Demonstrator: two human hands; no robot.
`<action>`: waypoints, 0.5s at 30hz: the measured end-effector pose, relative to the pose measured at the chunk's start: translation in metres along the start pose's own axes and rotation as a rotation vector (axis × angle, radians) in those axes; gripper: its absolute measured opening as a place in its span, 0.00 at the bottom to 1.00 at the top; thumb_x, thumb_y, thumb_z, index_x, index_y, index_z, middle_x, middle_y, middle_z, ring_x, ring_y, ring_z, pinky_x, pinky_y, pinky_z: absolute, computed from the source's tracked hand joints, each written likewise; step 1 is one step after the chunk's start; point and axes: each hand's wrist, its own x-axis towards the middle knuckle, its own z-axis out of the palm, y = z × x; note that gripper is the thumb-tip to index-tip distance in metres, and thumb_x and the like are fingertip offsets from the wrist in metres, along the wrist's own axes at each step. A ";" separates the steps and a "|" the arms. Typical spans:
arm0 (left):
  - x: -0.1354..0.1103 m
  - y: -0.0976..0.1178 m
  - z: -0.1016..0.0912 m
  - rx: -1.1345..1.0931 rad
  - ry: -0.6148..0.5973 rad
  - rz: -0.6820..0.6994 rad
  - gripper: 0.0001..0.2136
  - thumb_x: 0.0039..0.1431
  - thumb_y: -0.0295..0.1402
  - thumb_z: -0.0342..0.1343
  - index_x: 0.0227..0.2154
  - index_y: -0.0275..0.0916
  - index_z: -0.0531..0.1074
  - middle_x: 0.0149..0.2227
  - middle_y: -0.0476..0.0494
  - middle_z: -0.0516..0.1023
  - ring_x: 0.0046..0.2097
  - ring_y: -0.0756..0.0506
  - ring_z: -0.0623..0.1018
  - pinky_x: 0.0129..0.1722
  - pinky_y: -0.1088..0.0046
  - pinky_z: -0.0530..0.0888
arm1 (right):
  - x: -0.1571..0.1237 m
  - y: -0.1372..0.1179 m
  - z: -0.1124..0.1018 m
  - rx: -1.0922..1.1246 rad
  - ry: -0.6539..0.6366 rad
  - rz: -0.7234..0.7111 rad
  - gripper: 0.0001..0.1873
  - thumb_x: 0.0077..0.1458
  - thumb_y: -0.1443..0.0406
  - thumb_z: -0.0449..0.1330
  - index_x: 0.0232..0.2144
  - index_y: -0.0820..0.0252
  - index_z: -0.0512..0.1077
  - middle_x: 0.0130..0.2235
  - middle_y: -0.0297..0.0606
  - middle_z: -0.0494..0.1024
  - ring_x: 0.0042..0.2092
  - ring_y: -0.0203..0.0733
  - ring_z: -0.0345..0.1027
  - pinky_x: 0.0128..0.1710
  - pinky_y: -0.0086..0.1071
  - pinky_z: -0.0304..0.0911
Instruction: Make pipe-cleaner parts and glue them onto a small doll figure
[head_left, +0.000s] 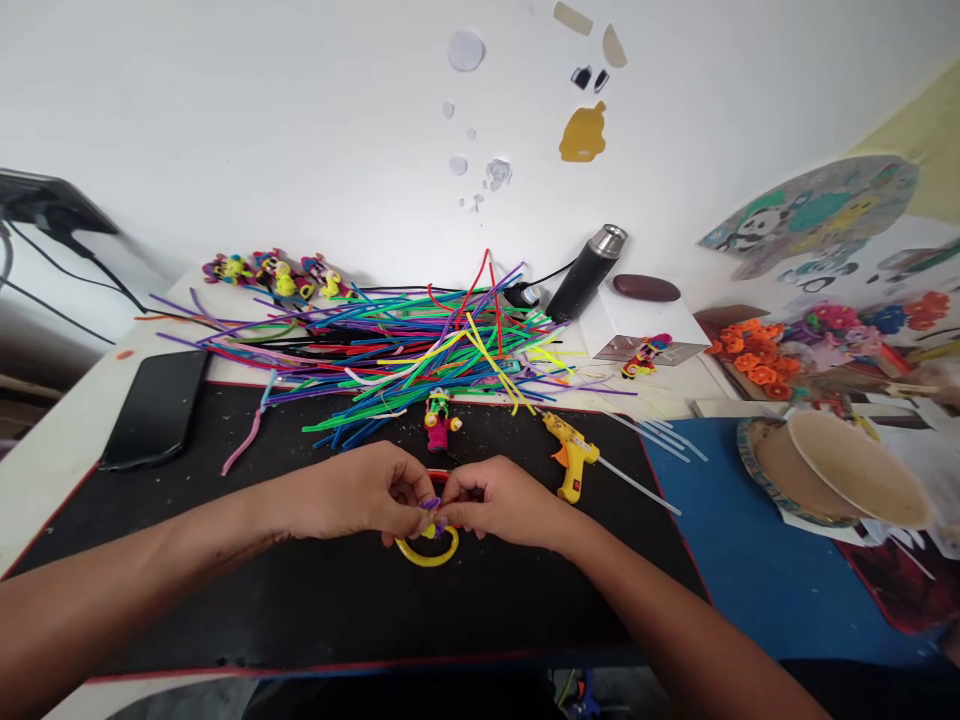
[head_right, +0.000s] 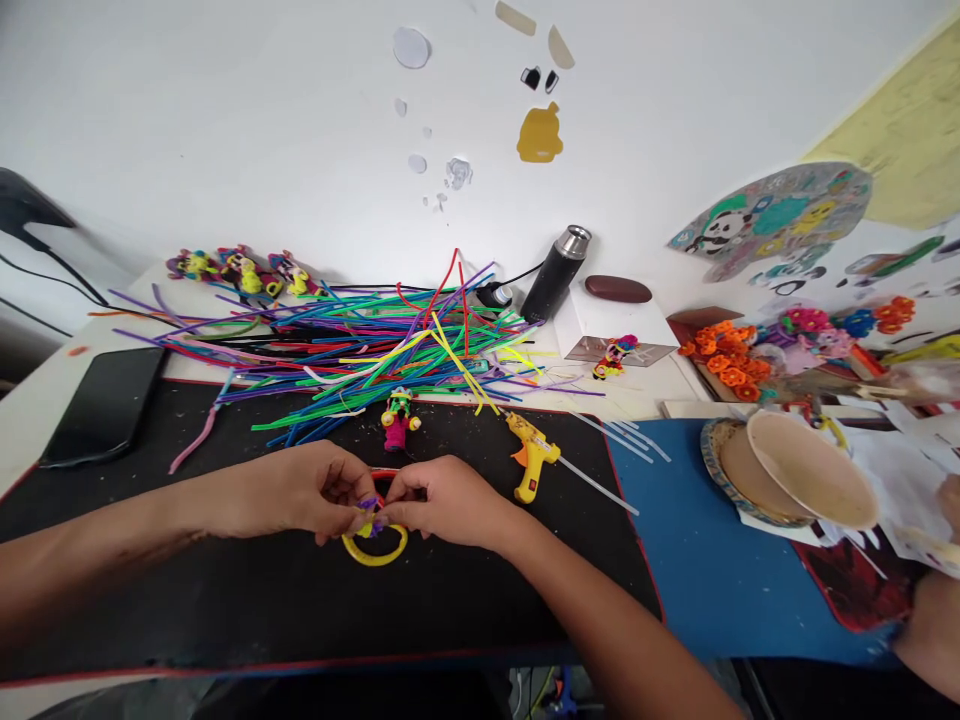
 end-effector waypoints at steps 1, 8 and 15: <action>0.000 0.002 0.000 0.091 0.016 -0.015 0.08 0.54 0.36 0.61 0.32 0.39 0.81 0.23 0.52 0.76 0.26 0.49 0.72 0.26 0.75 0.63 | 0.000 -0.002 -0.001 -0.071 -0.002 -0.008 0.12 0.59 0.58 0.68 0.31 0.60 0.77 0.25 0.29 0.74 0.24 0.32 0.68 0.24 0.25 0.60; 0.010 -0.007 0.003 0.365 0.205 -0.029 0.08 0.50 0.35 0.59 0.29 0.39 0.80 0.24 0.52 0.74 0.26 0.49 0.68 0.25 0.74 0.60 | 0.004 -0.016 -0.004 -0.296 0.041 -0.032 0.09 0.64 0.61 0.64 0.33 0.60 0.78 0.24 0.29 0.76 0.23 0.32 0.69 0.26 0.25 0.56; 0.015 -0.026 -0.001 0.219 0.443 0.057 0.10 0.51 0.42 0.63 0.27 0.41 0.80 0.22 0.51 0.76 0.26 0.47 0.71 0.25 0.74 0.62 | 0.004 -0.016 -0.002 -0.251 0.146 -0.008 0.08 0.65 0.63 0.62 0.33 0.58 0.78 0.22 0.29 0.76 0.23 0.34 0.69 0.26 0.28 0.56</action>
